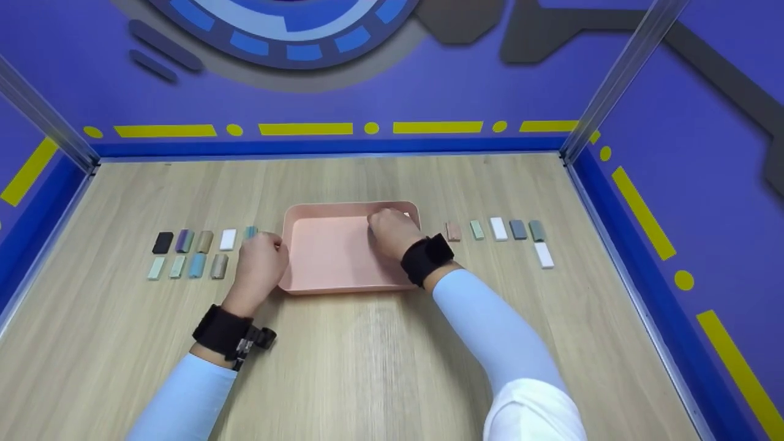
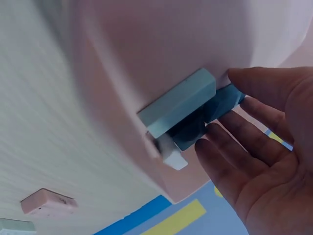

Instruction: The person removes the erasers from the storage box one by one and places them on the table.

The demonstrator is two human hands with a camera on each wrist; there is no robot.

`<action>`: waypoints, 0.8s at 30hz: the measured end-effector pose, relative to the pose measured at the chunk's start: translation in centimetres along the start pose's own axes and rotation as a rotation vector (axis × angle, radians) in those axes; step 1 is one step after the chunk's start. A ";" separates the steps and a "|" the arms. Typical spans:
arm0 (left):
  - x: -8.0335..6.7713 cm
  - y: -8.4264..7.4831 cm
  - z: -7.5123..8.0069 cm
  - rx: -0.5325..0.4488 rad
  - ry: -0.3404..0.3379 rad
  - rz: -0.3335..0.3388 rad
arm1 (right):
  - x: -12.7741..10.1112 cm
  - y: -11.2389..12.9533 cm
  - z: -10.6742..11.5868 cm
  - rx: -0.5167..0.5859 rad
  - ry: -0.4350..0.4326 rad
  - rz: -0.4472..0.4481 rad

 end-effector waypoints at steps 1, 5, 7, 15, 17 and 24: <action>0.0 -0.1 0.0 0.003 -0.002 -0.004 | -0.1 0.1 0.0 -0.001 -0.002 -0.002; -0.1 -0.3 0.0 0.008 -0.012 -0.026 | -0.6 0.7 -0.2 0.001 0.012 0.000; -0.2 -0.4 0.0 0.005 -0.014 -0.034 | -0.9 1.1 -0.2 -0.001 0.019 0.014; -0.3 -0.3 -0.1 0.005 0.005 -0.013 | -1.7 2.6 -0.5 0.019 0.053 0.084; -0.3 -0.3 -0.1 0.006 0.006 -0.008 | -2.0 2.8 -0.3 0.056 0.050 0.103; -0.2 -0.1 0.1 0.002 0.014 0.002 | -4.3 0.9 2.5 0.247 -0.007 0.057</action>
Point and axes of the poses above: each hand's wrist, its own x-axis towards the middle knuckle, its own z-axis out of the back of the hand, y = z × x, the point moved 10 cm from there along x, towards the middle knuckle, and after that the axes turned 11 degrees about y, right-handed, at the moved point
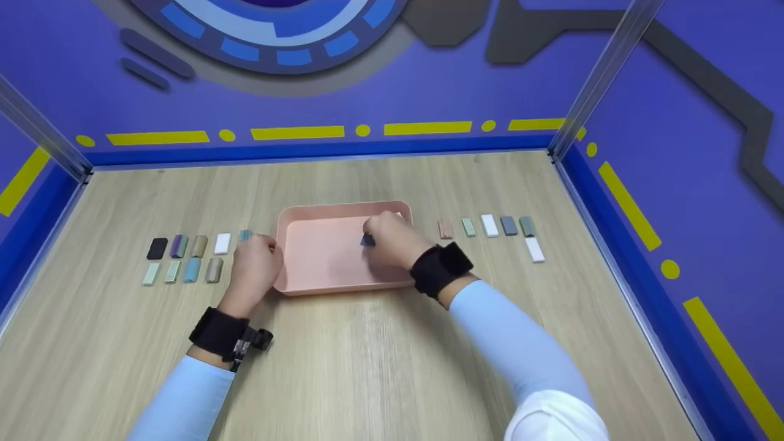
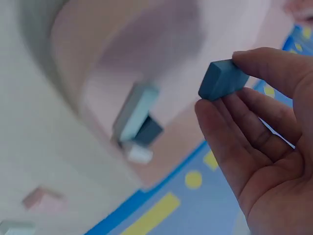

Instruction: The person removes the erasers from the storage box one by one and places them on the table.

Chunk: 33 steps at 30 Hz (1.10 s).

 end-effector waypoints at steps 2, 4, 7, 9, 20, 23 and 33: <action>0.0 0.0 0.0 -0.001 0.004 0.000 | -1.1 -1.6 1.1 0.063 -0.019 -0.081; 0.0 0.0 -0.1 -0.007 0.004 0.001 | -2.4 -3.5 2.1 0.130 -0.039 -0.165; 0.0 -0.1 -0.1 -0.007 0.005 -0.008 | -4.6 -6.6 3.3 0.195 -0.094 -0.273; -0.1 -0.1 0.1 -0.008 -0.006 -0.016 | -6.3 -8.7 4.1 0.208 -0.143 -0.322; -0.2 -0.2 0.3 -0.005 -0.017 -0.037 | -15.6 -19.2 4.2 0.172 -0.283 -0.567; -0.1 0.0 0.3 -0.012 -0.011 -0.029 | -16.3 -20.3 3.3 0.158 -0.283 -0.589; -0.1 -0.2 0.3 -0.008 -0.031 -0.031 | -16.6 -21.4 1.6 0.104 -0.252 -0.605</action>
Point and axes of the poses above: each hand's wrist, its own x-axis towards the middle knuckle, its own z-axis out of the back of the hand, y = z × x, the point moved 10 cm from there along x, towards the middle knuckle, and after that the axes turned 11 degrees about y, right-handed, at the moved point
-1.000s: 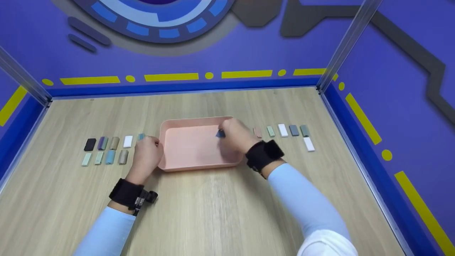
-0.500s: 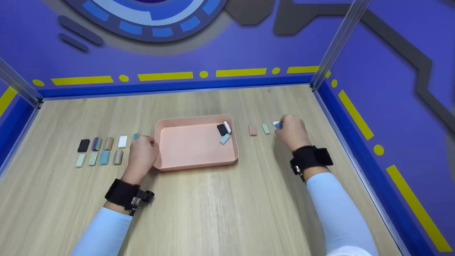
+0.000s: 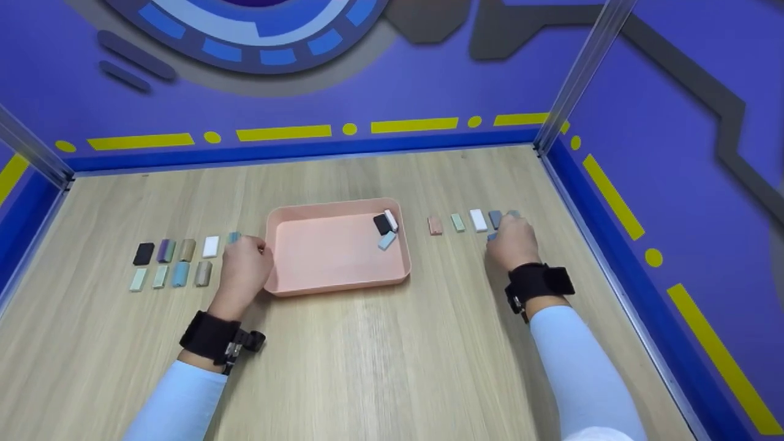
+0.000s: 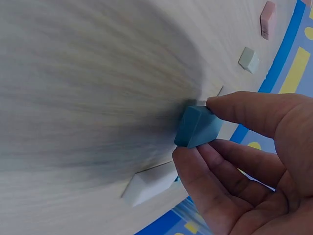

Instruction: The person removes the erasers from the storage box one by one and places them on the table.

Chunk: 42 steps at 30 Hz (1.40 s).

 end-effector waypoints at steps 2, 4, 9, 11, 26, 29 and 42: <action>0.0 0.0 0.0 -0.004 0.002 0.001 | 0.0 -0.1 -0.3 -0.002 0.024 -0.011; 0.0 0.0 0.0 -0.007 0.003 0.002 | 0.0 -0.2 -0.4 -0.001 0.035 -0.015; 0.1 0.2 -0.2 -0.012 0.019 0.012 | 0.1 -0.3 -0.8 -0.007 0.071 -0.017; 0.1 0.2 -0.4 -0.015 0.031 0.018 | 0.1 -0.2 -0.8 -0.022 0.074 -0.016; 0.1 0.4 -0.5 -0.018 0.046 0.033 | -0.5 17.7 -1.9 -0.162 0.072 0.419; 0.1 0.5 -0.6 -0.015 0.051 0.042 | -0.4 20.7 -3.8 -0.214 0.140 0.492; 0.1 0.1 -0.1 0.024 -0.011 -0.002 | 0.3 24.3 -8.5 -0.614 0.141 0.671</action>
Point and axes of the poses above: each hand's wrist, its own x-axis towards the middle knuckle, its own z-axis out of the back of the hand, y = z × x, the point moved 10 cm from there along x, towards the middle knuckle, and after that the axes turned 11 degrees about y, right-handed, at the moved point
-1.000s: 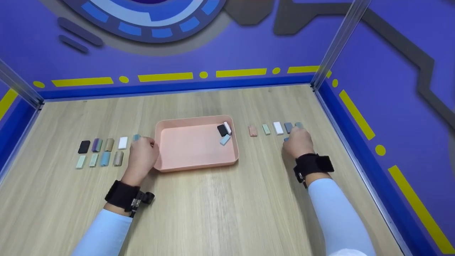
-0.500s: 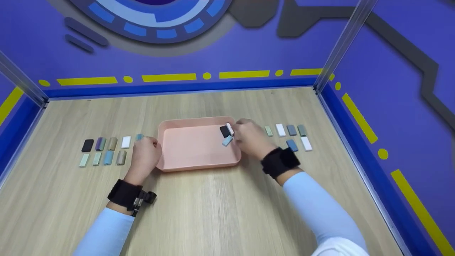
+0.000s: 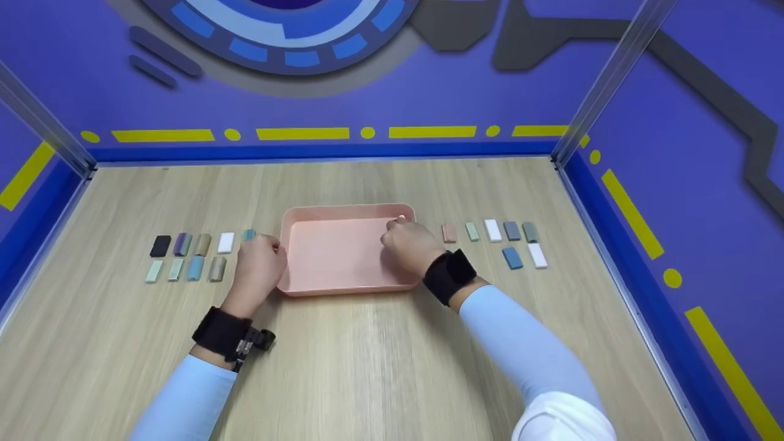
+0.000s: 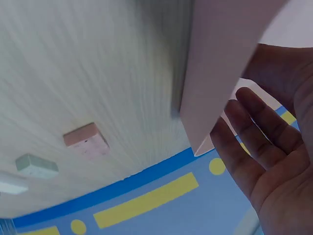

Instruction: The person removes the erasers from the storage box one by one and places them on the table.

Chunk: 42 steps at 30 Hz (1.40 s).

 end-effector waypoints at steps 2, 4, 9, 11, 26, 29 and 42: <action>0.0 -0.2 0.0 -0.006 0.001 0.000 | -0.1 0.2 -0.2 -0.070 -0.019 0.008; 0.0 -0.4 0.0 -0.010 -0.001 -0.010 | -0.1 0.4 -0.2 -0.133 -0.043 0.017; 0.0 -0.9 0.0 -0.011 0.009 -0.029 | -0.2 0.5 -0.3 -0.142 -0.063 0.015; 0.0 -0.9 -0.1 -0.012 0.015 -0.025 | -0.3 0.5 -0.3 -0.064 -0.061 0.024; 0.0 -0.5 -0.3 -0.030 0.027 -0.011 | -3.0 -1.6 0.5 0.548 -0.100 0.008; 0.0 -0.4 -0.1 -0.039 0.017 -0.016 | -4.4 -4.4 1.5 0.590 -0.145 -0.098; -0.1 0.0 -0.1 -0.018 0.015 0.001 | -11.9 -15.1 -3.7 0.629 -0.134 -0.535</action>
Point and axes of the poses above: each hand's wrist, its own x-axis towards the middle knuckle, its own z-axis out of the back of the hand, y = z × x, the point moved 10 cm from there along x, towards the middle knuckle, and after that the axes turned 11 degrees about y, right-handed, at the moved point
